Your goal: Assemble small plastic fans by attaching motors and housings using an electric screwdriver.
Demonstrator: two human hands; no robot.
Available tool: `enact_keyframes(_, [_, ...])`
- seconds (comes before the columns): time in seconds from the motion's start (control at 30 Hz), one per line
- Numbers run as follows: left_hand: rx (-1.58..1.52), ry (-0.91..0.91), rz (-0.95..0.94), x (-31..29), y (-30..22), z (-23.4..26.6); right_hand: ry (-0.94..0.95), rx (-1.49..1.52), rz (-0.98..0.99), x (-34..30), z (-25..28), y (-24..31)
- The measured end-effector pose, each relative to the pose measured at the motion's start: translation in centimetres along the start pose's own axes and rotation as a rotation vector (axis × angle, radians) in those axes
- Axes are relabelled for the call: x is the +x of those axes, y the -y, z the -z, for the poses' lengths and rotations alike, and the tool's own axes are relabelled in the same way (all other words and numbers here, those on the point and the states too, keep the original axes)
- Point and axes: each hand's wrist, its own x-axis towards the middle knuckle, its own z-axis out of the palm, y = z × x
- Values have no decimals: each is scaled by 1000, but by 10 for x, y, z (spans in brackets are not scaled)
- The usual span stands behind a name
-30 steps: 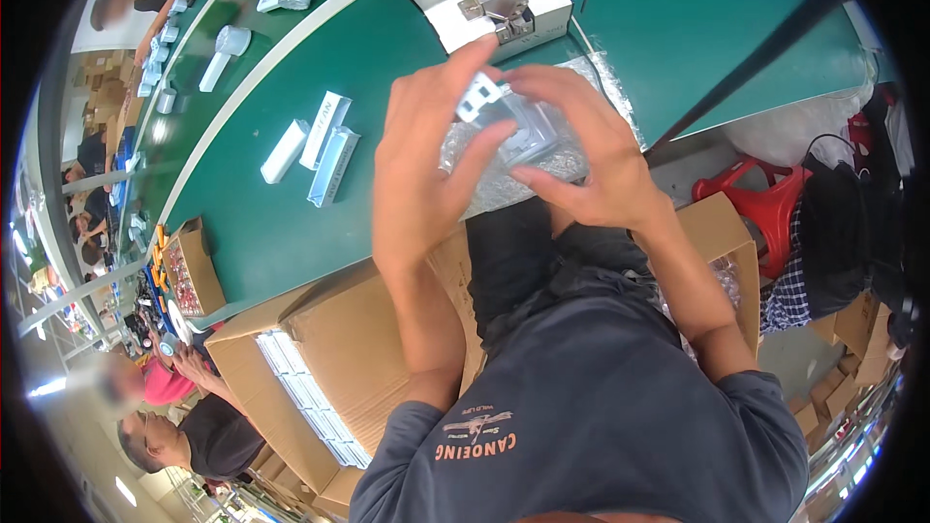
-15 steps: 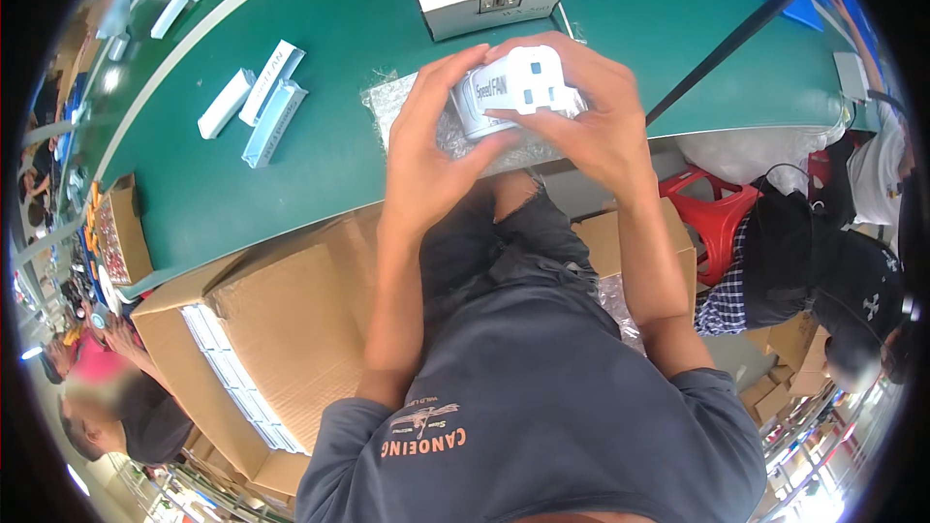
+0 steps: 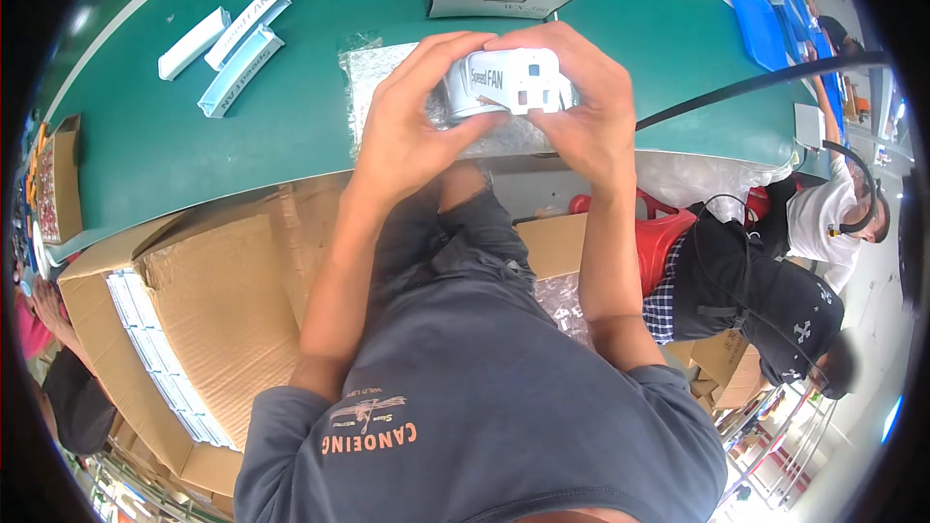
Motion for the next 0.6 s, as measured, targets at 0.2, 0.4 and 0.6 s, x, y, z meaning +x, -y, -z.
enact_keyframes(0.2, [22, 8, -36, 2, 0, -2, -25, 46, -65, -5, 0, -7])
enact_keyframes(0.4, [46, 5, -78, 2, 3, 0, -53, -6, -106, -4, -1, -1])
enact_keyframes(0.6, [149, -3, -104, 4, 0, -1, -200, 463, 39, 1, 21, -8])
